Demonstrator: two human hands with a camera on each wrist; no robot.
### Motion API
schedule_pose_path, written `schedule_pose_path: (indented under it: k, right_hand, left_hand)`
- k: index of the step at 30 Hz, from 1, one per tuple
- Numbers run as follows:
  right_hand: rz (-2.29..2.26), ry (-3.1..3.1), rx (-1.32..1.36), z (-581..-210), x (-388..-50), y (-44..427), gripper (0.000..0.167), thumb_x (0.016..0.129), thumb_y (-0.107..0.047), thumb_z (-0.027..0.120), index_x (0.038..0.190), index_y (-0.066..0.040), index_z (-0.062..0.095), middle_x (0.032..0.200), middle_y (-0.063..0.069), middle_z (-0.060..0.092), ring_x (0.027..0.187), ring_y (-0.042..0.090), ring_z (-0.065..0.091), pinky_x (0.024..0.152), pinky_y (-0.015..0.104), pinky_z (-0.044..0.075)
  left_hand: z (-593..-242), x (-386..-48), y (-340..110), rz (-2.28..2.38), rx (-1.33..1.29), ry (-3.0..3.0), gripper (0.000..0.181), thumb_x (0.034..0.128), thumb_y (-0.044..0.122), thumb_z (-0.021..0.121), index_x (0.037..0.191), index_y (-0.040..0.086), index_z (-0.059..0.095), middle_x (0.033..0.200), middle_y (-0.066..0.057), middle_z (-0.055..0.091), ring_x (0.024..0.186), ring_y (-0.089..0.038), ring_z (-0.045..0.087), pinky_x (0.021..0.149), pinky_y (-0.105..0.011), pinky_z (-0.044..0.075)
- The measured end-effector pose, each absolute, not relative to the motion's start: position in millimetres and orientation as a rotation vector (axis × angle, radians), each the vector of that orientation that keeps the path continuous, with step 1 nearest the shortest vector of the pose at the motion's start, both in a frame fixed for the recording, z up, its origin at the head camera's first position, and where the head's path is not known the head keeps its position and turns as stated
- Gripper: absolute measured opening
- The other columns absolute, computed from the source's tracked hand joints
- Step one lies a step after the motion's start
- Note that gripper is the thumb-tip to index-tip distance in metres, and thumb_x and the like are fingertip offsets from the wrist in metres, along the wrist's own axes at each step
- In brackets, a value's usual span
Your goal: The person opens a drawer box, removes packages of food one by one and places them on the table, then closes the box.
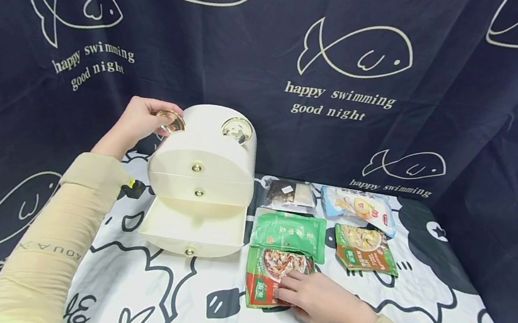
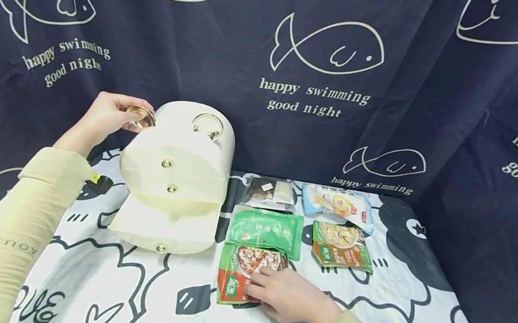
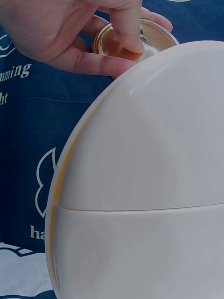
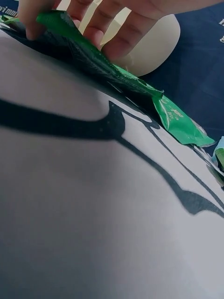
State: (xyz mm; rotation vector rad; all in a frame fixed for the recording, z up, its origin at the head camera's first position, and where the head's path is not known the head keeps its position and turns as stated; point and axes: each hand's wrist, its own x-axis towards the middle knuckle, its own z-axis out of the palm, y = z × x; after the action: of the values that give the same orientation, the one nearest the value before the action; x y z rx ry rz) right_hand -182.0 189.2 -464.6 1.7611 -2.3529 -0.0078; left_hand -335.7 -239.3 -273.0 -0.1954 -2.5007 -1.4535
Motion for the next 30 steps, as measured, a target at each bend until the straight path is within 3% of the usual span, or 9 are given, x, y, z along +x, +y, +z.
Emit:
schedule_pose_path:
  k: [8,15,30]
  right_hand:
    - [-0.004,-2.375,1.774,-465,-181,189,0.03,0.081,-0.033,0.069,0.109,-0.025,0.059,0.098,-0.012,0.055,0.086,0.005,0.051,0.058,0.019,0.049]
    - [-0.016,-2.396,1.782,-462,-181,188,0.031,0.083,-0.04,0.066,0.11,-0.025,0.058,0.098,-0.01,0.055,0.085,0.006,0.052,0.058,0.02,0.049]
    - [0.001,-2.234,1.762,-435,-177,163,0.027,0.082,-0.03,0.069,0.106,-0.023,0.062,0.094,-0.01,0.055,0.084,0.009,0.053,0.057,0.021,0.047]
  left_hand:
    - [-274,-337,-240,-1.463,-0.211,-2.49,0.019,0.0859,0.001,0.065,0.104,0.006,0.071,0.075,0.01,0.069,0.066,-0.007,0.064,0.054,-0.022,0.056]
    - [-276,-339,-241,-1.46,-0.205,-2.494,0.02,0.086,0.0,0.065,0.103,0.008,0.071,0.076,0.01,0.069,0.067,-0.009,0.064,0.055,-0.022,0.057]
    - [-275,-340,-241,-1.46,-0.198,-2.501,0.02,0.0862,0.002,0.065,0.104,0.008,0.071,0.076,0.011,0.069,0.068,-0.007,0.064,0.056,-0.022,0.057]
